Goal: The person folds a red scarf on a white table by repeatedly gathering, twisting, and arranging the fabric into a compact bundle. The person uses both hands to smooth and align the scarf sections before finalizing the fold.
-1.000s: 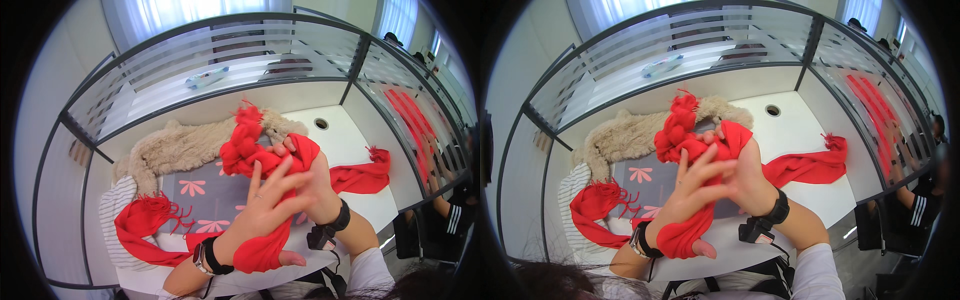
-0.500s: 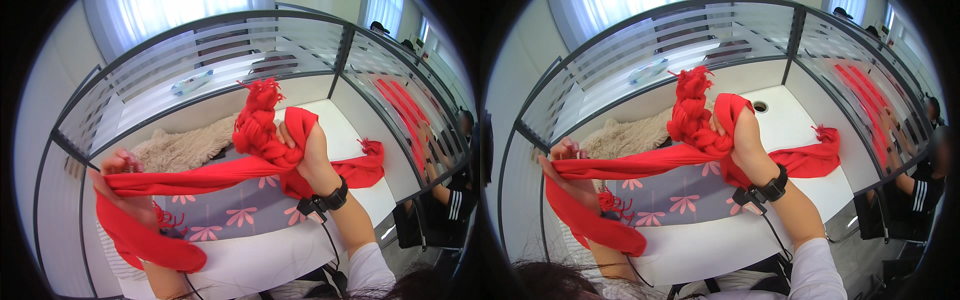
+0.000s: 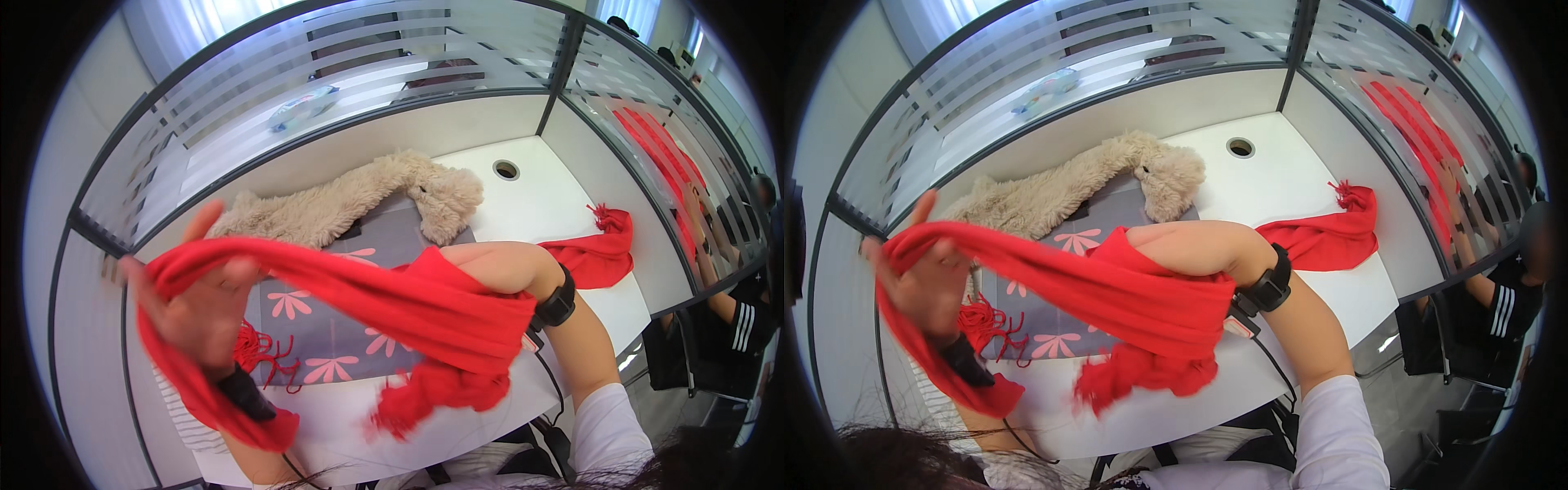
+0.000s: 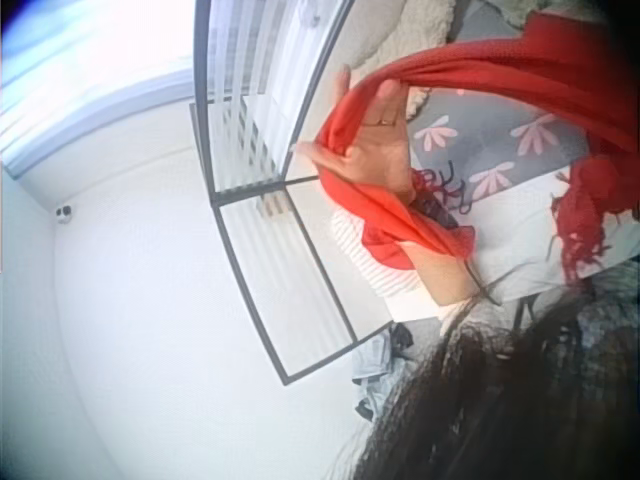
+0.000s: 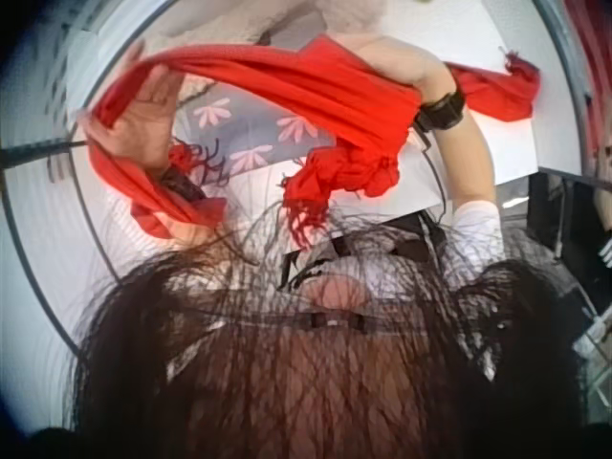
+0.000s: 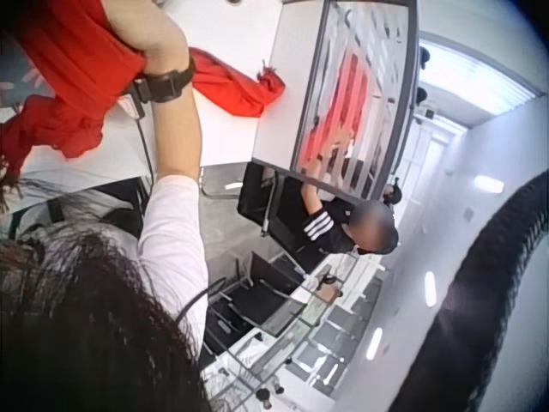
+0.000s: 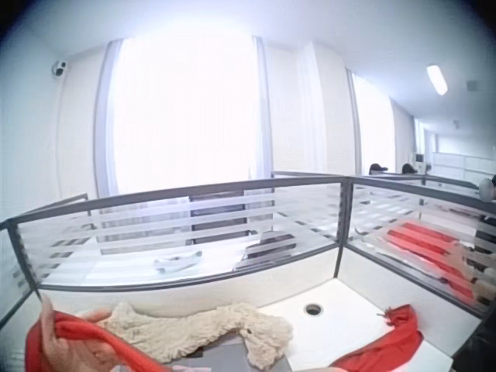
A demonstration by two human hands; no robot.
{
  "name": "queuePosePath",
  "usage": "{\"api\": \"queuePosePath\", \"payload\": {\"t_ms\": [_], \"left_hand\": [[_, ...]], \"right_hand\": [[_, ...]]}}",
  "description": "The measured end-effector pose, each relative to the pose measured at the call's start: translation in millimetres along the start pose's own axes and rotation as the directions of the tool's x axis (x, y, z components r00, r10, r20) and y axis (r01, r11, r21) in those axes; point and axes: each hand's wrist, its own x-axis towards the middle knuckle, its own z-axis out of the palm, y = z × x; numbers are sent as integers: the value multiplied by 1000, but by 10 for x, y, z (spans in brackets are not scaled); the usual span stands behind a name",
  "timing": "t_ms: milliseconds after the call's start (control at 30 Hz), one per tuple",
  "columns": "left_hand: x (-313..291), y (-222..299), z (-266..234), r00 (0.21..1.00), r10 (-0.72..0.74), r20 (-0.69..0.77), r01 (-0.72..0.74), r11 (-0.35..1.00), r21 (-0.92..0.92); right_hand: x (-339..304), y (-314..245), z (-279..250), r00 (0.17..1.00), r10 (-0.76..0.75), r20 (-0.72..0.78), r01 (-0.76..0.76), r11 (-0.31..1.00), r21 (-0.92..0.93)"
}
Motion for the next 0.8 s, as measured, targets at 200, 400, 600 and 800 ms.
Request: {"api": "queuePosePath", "payload": {"t_ms": [200,400,600,800], "left_hand": [[175,-552,-1268,947,-283,-153,238,937,-257],[95,-854,-1698,962,-271,36,269,917,-294],[114,-767,-664,992,77,-96,-73,996,49],[-49,-547,-752,975,221,4,65,-308,949]], "right_hand": [[-32,-128,142,917,-233,-324,364,822,437],[110,-222,209,894,-443,-72,292,453,843],[65,-356,326,923,-224,-313,368,277,888],[171,-258,236,910,-255,-327,391,268,880]]}}
